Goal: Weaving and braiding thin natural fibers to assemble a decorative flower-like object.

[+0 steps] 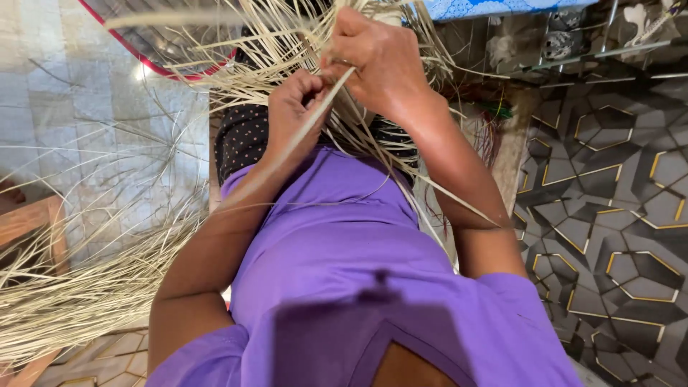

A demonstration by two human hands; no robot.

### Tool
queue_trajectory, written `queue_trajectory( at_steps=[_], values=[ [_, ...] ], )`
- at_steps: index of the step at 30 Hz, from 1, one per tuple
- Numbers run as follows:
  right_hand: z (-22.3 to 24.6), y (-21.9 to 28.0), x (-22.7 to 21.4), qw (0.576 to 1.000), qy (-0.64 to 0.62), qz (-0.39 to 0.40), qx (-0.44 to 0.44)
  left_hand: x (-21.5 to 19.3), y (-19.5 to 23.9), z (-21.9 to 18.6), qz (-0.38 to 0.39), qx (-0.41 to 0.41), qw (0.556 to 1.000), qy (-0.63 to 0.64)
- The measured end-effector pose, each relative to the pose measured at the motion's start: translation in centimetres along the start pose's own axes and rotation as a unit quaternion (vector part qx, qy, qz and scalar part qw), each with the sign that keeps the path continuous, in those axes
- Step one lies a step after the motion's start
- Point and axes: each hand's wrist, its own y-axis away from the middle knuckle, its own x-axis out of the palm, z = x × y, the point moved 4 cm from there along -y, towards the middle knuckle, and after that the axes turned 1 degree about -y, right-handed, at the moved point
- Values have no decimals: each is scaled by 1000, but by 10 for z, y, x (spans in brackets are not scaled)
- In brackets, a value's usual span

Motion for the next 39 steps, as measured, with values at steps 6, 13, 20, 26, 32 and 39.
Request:
queue_trajectory(
  at_steps=[6,13,20,26,32,39],
  values=[
    [13,9,-18,994,-33,40,101,-3,-6,2,20,17,999,-25],
    [19,35,-19,946,-112,179,246,4,-2,11,-9,-51,998,30],
    [29,30,-70,959,-230,-72,149,7,-2,-2,-8,9,999,-31],
    [6,54,-1,930,-91,137,329,7,-1,-1,-1,-27,1000,7],
    [12,37,-22,956,-174,71,227,13,-1,3,2,-23,1000,-1],
    [8,1,-22,922,-302,51,236,15,0,15,6,-23,999,38]
  ],
)
